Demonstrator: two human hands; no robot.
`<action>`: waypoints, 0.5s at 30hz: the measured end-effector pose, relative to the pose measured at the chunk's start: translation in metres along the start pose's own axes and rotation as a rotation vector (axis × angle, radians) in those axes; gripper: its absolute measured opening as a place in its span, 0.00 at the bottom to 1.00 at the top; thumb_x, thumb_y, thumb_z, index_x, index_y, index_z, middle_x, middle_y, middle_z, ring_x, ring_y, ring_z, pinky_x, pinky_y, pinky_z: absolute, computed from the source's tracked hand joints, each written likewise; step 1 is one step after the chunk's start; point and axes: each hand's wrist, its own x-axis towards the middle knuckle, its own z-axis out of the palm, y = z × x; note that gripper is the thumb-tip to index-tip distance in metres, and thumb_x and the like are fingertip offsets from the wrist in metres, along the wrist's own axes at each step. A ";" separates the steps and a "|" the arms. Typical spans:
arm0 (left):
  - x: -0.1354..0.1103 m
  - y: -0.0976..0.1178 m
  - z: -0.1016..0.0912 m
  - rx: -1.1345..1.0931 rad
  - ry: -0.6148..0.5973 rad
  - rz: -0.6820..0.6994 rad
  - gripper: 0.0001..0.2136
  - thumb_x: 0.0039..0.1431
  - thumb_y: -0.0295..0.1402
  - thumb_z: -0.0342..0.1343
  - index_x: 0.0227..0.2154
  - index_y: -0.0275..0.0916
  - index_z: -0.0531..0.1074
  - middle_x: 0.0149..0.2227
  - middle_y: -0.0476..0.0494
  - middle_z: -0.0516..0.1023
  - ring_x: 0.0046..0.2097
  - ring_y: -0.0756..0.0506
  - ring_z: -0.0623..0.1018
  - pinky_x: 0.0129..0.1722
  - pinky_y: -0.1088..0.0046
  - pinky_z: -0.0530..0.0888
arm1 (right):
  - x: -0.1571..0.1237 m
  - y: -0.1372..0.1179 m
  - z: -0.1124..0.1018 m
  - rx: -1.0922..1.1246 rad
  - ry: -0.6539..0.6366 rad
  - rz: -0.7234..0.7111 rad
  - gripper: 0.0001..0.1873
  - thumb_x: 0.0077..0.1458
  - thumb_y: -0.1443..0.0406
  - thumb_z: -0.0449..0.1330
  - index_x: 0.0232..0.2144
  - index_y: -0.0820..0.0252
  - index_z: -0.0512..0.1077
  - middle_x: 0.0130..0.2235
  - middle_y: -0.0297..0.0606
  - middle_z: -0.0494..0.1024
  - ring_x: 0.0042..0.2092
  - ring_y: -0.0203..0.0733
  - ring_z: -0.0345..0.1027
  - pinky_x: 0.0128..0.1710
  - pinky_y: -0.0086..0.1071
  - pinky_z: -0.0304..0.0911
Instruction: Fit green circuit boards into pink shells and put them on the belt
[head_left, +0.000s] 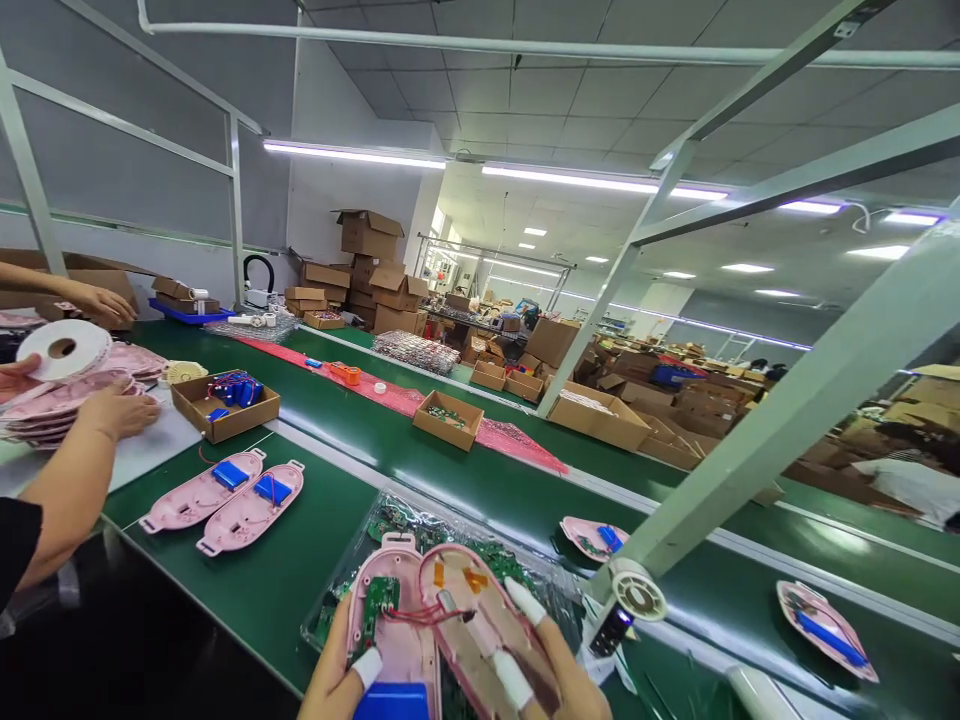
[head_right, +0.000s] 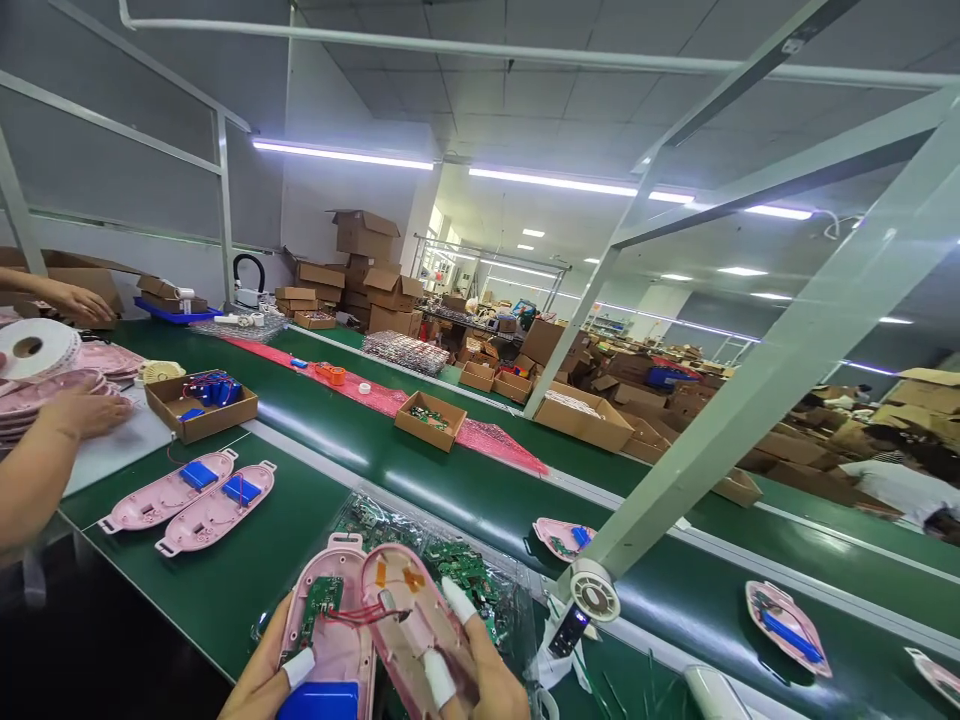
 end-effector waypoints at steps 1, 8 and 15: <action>0.000 0.002 0.001 -0.019 0.000 -0.013 0.34 0.52 0.42 0.57 0.62 0.40 0.58 0.65 0.38 0.61 0.67 0.35 0.57 0.66 0.57 0.51 | 0.008 -0.003 -0.007 -0.052 -0.026 -0.057 0.25 0.59 0.63 0.55 0.59 0.54 0.64 0.48 0.41 0.80 0.45 0.48 0.78 0.43 0.33 0.74; -0.001 0.018 -0.005 -0.059 -0.028 -0.092 0.21 0.51 0.38 0.57 0.49 0.38 0.74 0.57 0.40 0.74 0.64 0.37 0.64 0.66 0.57 0.54 | 0.023 -0.014 0.006 -0.221 0.089 -0.154 0.23 0.62 0.65 0.51 0.59 0.57 0.62 0.52 0.44 0.76 0.51 0.46 0.73 0.45 0.35 0.72; -0.007 0.030 -0.005 0.061 -0.023 -0.030 0.19 0.53 0.39 0.57 0.47 0.41 0.76 0.56 0.43 0.75 0.64 0.37 0.64 0.66 0.58 0.55 | 0.002 -0.051 0.056 -0.330 0.262 -0.372 0.17 0.54 0.63 0.59 0.47 0.43 0.72 0.56 0.41 0.68 0.63 0.63 0.53 0.54 0.60 0.59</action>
